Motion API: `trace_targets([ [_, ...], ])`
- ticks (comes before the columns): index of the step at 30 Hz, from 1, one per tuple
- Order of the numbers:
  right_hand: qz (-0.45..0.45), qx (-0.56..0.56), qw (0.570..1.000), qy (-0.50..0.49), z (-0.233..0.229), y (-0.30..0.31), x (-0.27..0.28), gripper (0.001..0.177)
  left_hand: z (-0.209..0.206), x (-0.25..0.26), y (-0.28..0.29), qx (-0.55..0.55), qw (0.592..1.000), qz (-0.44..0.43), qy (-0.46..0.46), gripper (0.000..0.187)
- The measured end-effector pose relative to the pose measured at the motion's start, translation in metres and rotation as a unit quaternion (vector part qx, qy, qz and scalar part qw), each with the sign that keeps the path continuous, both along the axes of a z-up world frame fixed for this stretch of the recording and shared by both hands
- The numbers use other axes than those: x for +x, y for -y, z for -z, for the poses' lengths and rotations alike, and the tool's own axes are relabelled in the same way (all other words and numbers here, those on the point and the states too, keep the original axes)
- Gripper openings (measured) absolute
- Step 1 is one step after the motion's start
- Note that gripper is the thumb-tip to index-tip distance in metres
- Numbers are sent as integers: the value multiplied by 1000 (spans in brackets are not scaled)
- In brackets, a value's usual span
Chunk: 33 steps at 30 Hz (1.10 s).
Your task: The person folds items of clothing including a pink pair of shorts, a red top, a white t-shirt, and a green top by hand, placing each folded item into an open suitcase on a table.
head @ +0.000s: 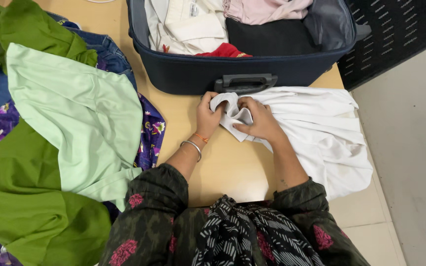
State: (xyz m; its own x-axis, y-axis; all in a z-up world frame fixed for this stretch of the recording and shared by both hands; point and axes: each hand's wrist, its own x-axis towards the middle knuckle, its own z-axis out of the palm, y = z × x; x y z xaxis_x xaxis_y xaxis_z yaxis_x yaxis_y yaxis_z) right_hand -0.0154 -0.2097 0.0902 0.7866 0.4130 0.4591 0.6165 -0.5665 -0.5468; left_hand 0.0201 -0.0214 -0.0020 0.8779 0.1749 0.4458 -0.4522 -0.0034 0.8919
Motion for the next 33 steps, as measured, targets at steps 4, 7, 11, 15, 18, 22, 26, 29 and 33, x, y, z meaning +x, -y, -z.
trace_targets([
  [4,17,-60,998,5,4,-7,-1,65,-3,-7,1,-24,999,12,-23,18],
  [7,97,-66,980,-159,13,-10,-3,50,-6,-16,4,-8,996,7,-85,22],
  [11,185,-52,946,-263,20,-10,-1,45,-17,-32,3,75,989,-98,81,54],
  [15,126,119,963,-207,40,-1,4,36,-23,-50,-10,287,944,-19,162,49],
  [18,112,182,952,-218,58,4,6,33,-24,-58,-6,404,901,47,152,54],
  [22,118,309,905,-270,75,10,9,42,-29,-65,1,477,866,54,138,56],
  [26,97,365,867,-324,77,17,6,39,-37,-71,5,447,875,23,183,51],
  [29,82,432,824,-356,75,19,2,38,-40,-72,4,435,877,17,203,52],
  [33,82,436,814,-374,63,12,-7,36,-37,-66,-2,422,883,48,202,57],
])
